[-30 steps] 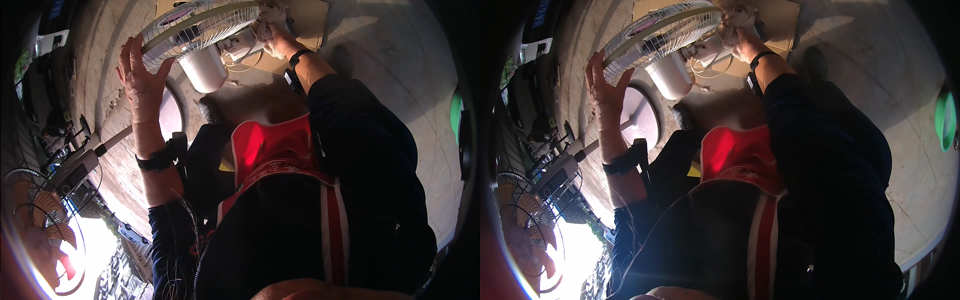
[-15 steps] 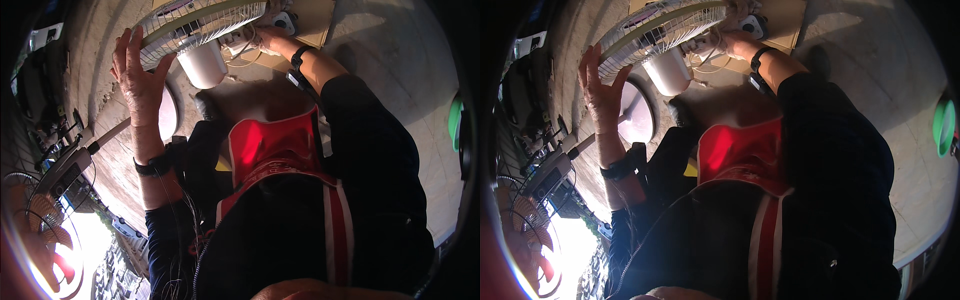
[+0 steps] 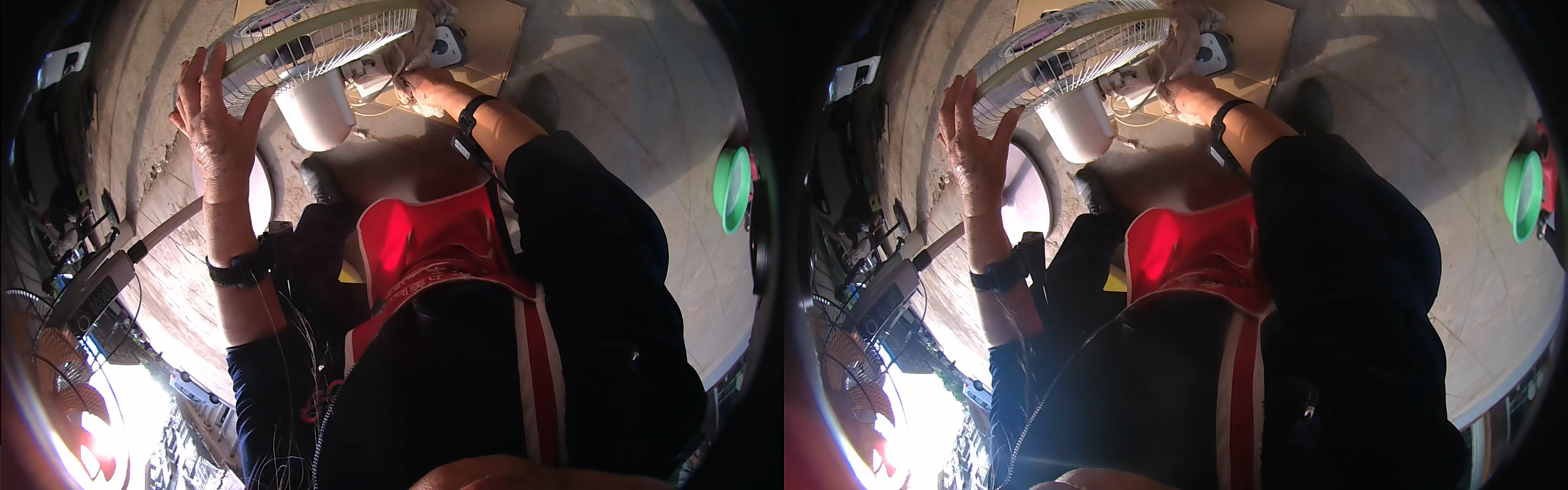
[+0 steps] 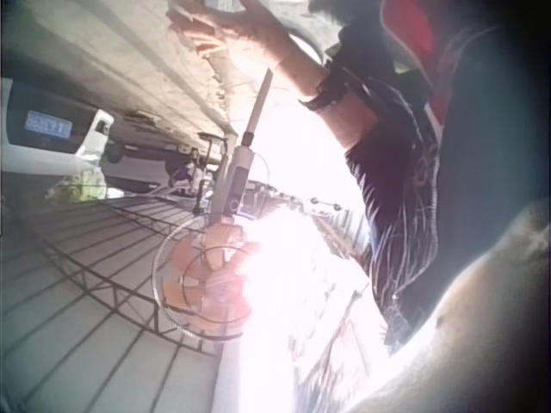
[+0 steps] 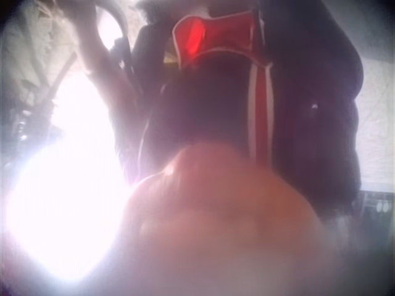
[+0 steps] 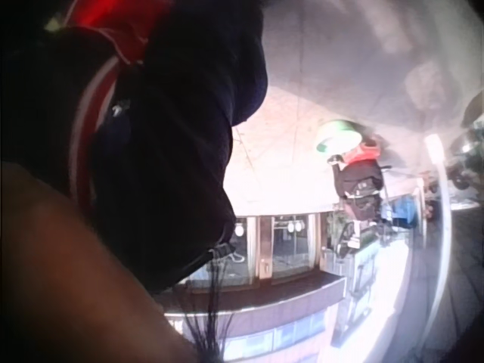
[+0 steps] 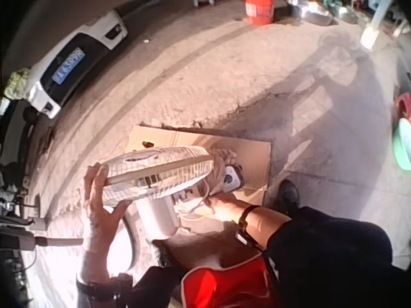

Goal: The person sits on the floor and wipes the fan's cage and blades with a cloth. They rotate the fan to access different sections and continue wiping until the end of the clip.

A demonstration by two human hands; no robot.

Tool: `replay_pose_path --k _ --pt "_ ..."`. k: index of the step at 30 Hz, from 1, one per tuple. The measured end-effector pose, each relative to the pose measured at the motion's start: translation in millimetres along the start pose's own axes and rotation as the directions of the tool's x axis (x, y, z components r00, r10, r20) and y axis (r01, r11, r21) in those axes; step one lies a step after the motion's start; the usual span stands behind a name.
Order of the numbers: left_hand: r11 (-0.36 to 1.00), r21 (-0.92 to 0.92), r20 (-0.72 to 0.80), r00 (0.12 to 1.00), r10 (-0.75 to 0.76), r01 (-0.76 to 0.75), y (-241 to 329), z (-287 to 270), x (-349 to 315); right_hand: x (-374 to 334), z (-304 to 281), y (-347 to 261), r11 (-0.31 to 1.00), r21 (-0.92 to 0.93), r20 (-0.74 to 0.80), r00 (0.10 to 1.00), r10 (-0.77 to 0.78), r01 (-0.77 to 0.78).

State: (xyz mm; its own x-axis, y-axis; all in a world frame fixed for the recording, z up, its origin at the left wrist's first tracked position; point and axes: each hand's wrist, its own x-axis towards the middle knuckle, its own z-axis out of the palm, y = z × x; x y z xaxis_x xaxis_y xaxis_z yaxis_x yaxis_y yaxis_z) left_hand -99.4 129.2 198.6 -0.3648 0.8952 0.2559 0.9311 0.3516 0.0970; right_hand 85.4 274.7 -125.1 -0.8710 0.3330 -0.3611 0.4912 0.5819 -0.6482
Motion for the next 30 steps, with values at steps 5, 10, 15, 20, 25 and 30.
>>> replay_pose_path --k 5,10,15,20,25,30 --pt "0.999 0.051 0.012 1.000 -0.007 0.006 -4.1 1.2 -3.4 4.1 -13.1 8.6 0.973 -0.172 0.080 0.983 0.168 -0.152" --pt "1.000 0.015 0.004 1.000 -0.008 0.008 -3.2 0.1 -5.3 33.7 -27.3 66.3 0.883 -0.254 -0.033 0.916 0.400 -0.395" --pt "0.999 0.035 0.001 1.000 0.001 -0.001 -4.2 1.1 -5.5 18.9 4.6 102.7 0.784 -0.501 -0.606 0.795 -0.015 -0.367" --pt "0.999 0.020 -0.012 1.000 0.025 -0.025 -6.1 1.4 -5.2 3.2 -9.8 49.6 0.921 -0.248 -0.283 0.932 0.229 -0.301" --pt "0.997 0.076 -0.014 1.000 0.019 -0.018 -2.0 -0.6 -5.0 6.1 -10.6 -26.3 0.929 -0.347 0.132 0.975 0.181 -0.126" --pt "0.998 0.018 -0.013 0.998 0.058 -0.058 3.3 -0.6 -2.8 32.3 -14.8 -18.6 0.937 -0.331 0.173 0.969 0.174 -0.110"
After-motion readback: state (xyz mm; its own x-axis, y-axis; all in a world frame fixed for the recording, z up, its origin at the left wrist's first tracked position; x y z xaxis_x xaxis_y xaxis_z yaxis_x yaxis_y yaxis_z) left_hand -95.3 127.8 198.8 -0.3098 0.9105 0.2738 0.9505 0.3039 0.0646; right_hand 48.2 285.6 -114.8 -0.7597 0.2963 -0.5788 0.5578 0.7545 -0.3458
